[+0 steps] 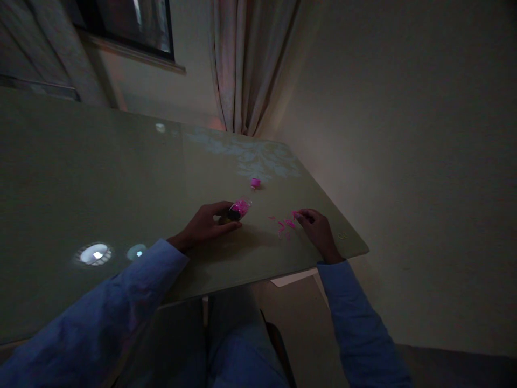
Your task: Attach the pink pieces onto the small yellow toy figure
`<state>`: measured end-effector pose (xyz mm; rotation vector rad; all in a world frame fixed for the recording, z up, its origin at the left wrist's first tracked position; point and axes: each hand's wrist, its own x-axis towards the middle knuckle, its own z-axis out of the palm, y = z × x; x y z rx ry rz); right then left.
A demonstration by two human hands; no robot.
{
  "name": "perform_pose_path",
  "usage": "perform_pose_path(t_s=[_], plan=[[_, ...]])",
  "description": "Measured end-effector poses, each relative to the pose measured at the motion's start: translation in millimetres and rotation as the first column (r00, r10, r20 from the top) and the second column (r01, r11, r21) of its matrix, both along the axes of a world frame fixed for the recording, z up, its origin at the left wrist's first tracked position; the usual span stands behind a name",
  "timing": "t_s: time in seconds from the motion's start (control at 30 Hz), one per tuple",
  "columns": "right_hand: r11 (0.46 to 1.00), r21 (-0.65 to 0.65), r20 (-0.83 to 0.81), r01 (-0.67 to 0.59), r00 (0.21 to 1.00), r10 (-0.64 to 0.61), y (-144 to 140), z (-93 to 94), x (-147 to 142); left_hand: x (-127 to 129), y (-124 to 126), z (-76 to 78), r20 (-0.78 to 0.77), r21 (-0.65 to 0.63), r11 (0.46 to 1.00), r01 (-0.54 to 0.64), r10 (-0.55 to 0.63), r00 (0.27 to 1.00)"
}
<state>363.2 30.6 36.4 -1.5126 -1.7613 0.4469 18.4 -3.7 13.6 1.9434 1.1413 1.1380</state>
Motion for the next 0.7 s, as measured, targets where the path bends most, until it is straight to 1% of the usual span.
perform_pose_path(t_s=[0.13, 0.23, 0.43, 0.57, 0.7], plan=[[0.999, -0.014, -0.060, -0.053, 0.997, 0.052, -2, 14.0, -20, 0, 0, -0.8, -0.022, 0.017, 1.000, -0.005, 0.005, 1.000], [0.994, -0.031, -0.150, -0.103, 0.984, 0.097, -6, 28.3, -41, 1, 0, 0.1, -0.044, 0.025, 1.000, 0.004, -0.003, 0.999], [0.971, 0.058, -0.205, -0.232, 0.949, 0.239, -16, 54.8, -83, 4, -3, 1.8, -0.048, 0.030, 0.999, 0.032, -0.030, 0.998], [0.941, 0.107, -0.145, -0.320, 0.932, 0.333, -20, 67.2, -104, 5, -3, 3.0, -0.055, 0.038, 0.999, 0.034, -0.032, 0.998], [0.911, 0.119, -0.044, -0.395, 0.914, 0.403, -20, 70.8, -114, 6, -2, 3.4, -0.058, 0.057, 0.998, 0.040, -0.037, 0.998]])
